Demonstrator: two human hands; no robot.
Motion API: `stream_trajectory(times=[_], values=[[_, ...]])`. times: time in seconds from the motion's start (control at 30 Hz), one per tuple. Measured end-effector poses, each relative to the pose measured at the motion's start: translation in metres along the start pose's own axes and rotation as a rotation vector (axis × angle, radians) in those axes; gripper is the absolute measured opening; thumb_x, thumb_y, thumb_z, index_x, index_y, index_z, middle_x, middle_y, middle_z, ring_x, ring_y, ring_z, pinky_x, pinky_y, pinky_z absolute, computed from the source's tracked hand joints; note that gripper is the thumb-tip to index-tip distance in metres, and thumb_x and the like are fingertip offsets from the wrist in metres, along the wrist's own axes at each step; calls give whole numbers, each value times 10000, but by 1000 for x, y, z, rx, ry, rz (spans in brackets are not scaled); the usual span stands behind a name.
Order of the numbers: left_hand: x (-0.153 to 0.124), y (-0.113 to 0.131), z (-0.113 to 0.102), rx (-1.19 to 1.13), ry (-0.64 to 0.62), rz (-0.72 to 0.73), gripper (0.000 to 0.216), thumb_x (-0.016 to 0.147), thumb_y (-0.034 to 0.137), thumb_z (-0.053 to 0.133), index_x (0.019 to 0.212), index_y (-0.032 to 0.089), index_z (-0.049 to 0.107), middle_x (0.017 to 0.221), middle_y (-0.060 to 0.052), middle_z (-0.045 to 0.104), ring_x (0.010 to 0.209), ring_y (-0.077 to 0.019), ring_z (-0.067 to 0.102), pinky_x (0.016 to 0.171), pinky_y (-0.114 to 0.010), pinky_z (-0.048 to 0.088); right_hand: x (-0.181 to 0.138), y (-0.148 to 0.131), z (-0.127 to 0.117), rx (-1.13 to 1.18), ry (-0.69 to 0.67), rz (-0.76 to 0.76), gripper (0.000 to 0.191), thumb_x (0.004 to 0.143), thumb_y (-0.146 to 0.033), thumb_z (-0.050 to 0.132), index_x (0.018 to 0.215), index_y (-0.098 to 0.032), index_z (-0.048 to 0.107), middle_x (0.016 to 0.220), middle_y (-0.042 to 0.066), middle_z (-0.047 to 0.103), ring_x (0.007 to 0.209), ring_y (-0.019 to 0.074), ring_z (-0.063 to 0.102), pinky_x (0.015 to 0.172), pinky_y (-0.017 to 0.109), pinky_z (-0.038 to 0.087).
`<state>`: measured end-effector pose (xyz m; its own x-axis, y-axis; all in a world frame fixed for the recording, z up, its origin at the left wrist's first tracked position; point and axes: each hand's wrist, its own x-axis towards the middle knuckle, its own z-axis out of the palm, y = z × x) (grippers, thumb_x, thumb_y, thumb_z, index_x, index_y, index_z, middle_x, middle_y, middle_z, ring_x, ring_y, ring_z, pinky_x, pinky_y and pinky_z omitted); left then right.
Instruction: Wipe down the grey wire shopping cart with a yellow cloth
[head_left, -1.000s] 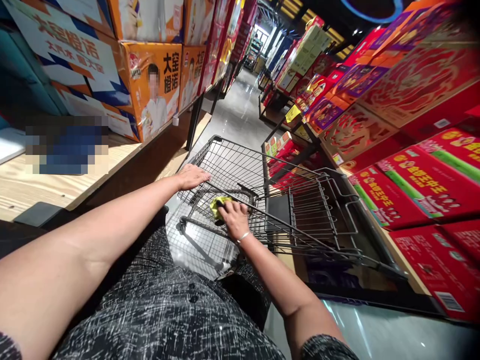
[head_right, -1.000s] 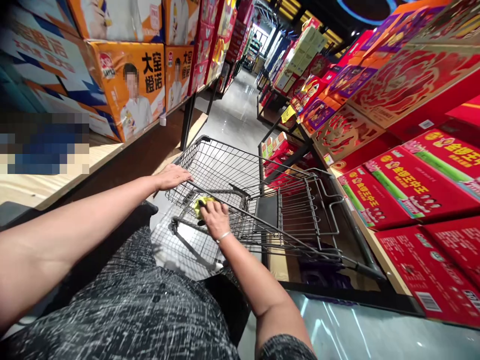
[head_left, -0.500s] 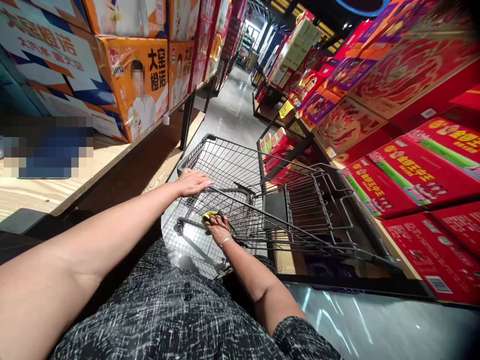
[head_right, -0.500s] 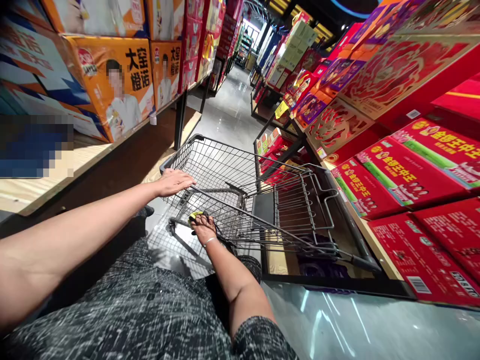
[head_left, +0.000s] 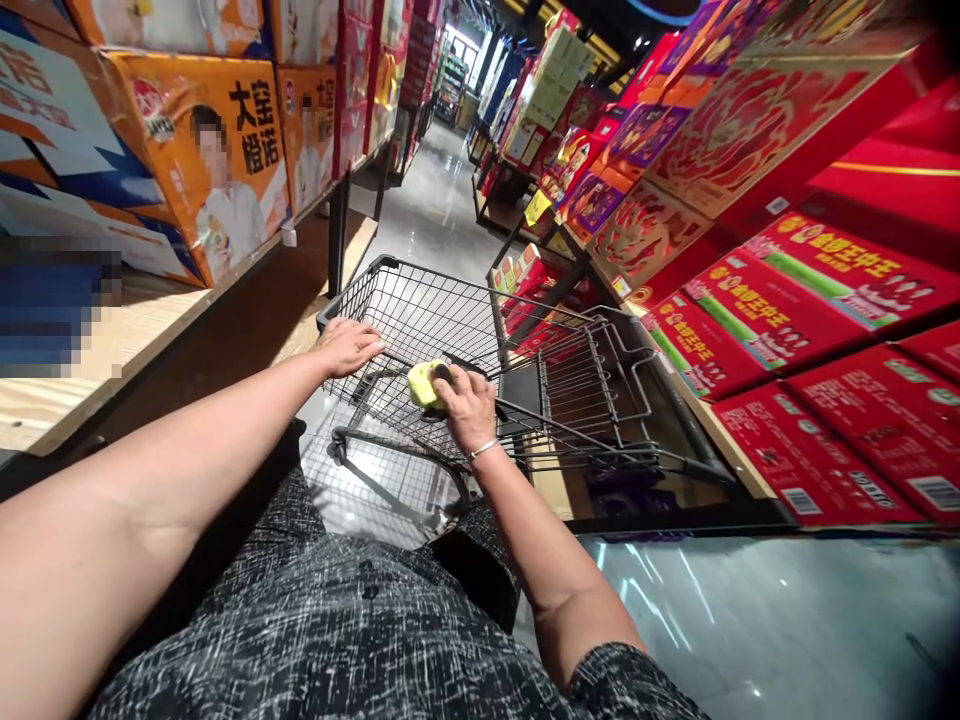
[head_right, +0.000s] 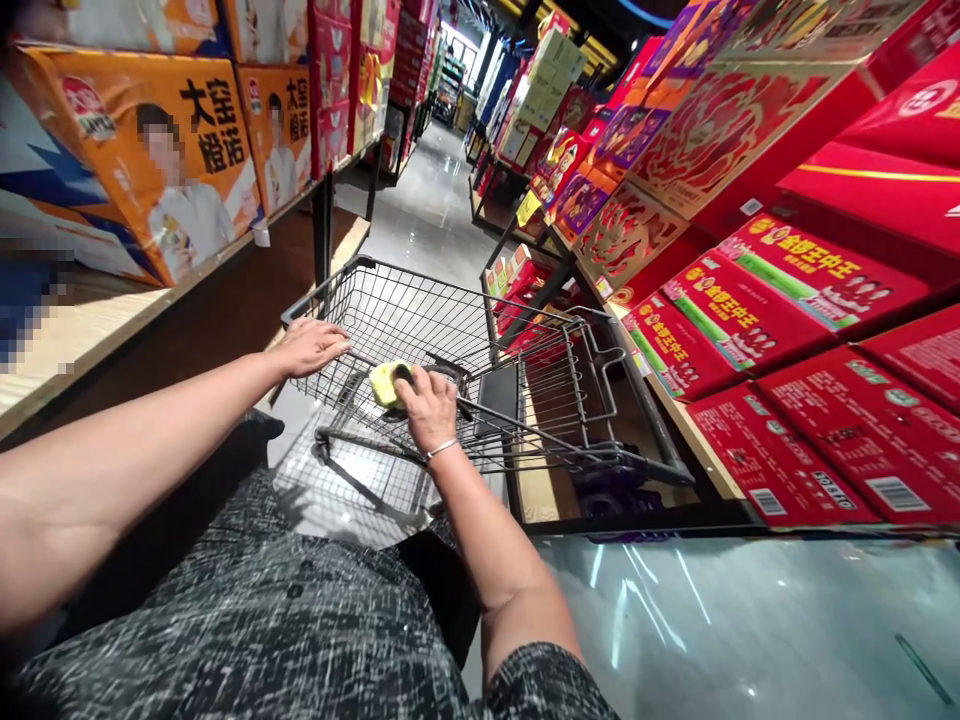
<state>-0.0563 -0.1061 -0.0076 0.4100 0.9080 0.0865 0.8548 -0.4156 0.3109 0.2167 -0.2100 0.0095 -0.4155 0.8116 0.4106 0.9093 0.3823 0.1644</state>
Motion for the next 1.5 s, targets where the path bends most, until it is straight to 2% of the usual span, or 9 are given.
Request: stream_trajectory(times=[0.37,0.47,0.6,0.83,0.97,1.13,1.3,1.4,1.5], values=[[0,12,0,-6,86,-6,453,954,495,338,1210,315,665,1334,-37,575,1308,-282,384,1101,-471,202,-111,131,-61,-169,-60,426,571,761,-78,547,1290,-283,616,1130,99,606,1039,271,447,832,384,345],[-2,40,1,-41,97,103,426,955,453,355,1245,312,634,1313,-32,587,1287,-262,409,1108,-463,190,-98,116,-49,-108,-46,373,690,653,-46,555,1317,-232,587,1151,117,557,1101,287,433,930,432,342],[-4,71,4,-98,-73,137,452,966,456,324,1324,333,571,1249,-29,638,1207,-261,489,1056,-476,243,-44,55,-16,82,-78,207,753,655,-32,558,1391,-189,517,1108,134,537,1019,259,448,915,399,376],[3,48,10,-116,-42,137,512,925,303,293,1382,253,518,1346,-64,595,1172,-255,528,1006,-424,314,31,-29,27,183,-21,-15,476,981,-164,430,1443,-276,456,1398,97,505,1169,215,441,1019,379,320],[11,31,7,-68,-79,208,488,892,278,330,1307,279,587,1269,-25,643,1160,-248,536,1018,-423,305,15,-5,25,143,21,-34,423,988,-196,457,1390,-317,513,1411,59,536,1218,190,464,1027,368,308],[22,18,4,-71,-80,182,452,851,309,399,1232,316,640,1245,5,654,1157,-247,529,1040,-415,284,-52,68,-6,37,41,77,508,855,-112,534,1338,-266,557,1234,87,610,1177,221,514,1091,439,292],[32,13,5,-30,-55,135,408,850,399,432,1191,341,649,1234,13,657,1182,-255,504,1054,-431,251,-99,125,-47,-115,158,378,779,769,-94,498,1514,-217,308,1212,153,529,1036,273,541,829,393,453],[34,15,5,-10,-55,103,403,841,414,445,1170,325,660,1220,-3,661,1186,-269,497,1053,-441,245,-93,125,-59,-183,152,413,845,785,-83,490,1561,-235,192,1374,171,446,1053,278,509,814,395,440],[34,19,1,-10,-70,91,413,848,429,442,1180,314,658,1238,-13,649,1201,-269,489,1057,-441,245,-72,104,-57,-173,-53,315,772,806,-59,485,1518,-314,329,1386,126,474,1074,284,466,838,405,416]])
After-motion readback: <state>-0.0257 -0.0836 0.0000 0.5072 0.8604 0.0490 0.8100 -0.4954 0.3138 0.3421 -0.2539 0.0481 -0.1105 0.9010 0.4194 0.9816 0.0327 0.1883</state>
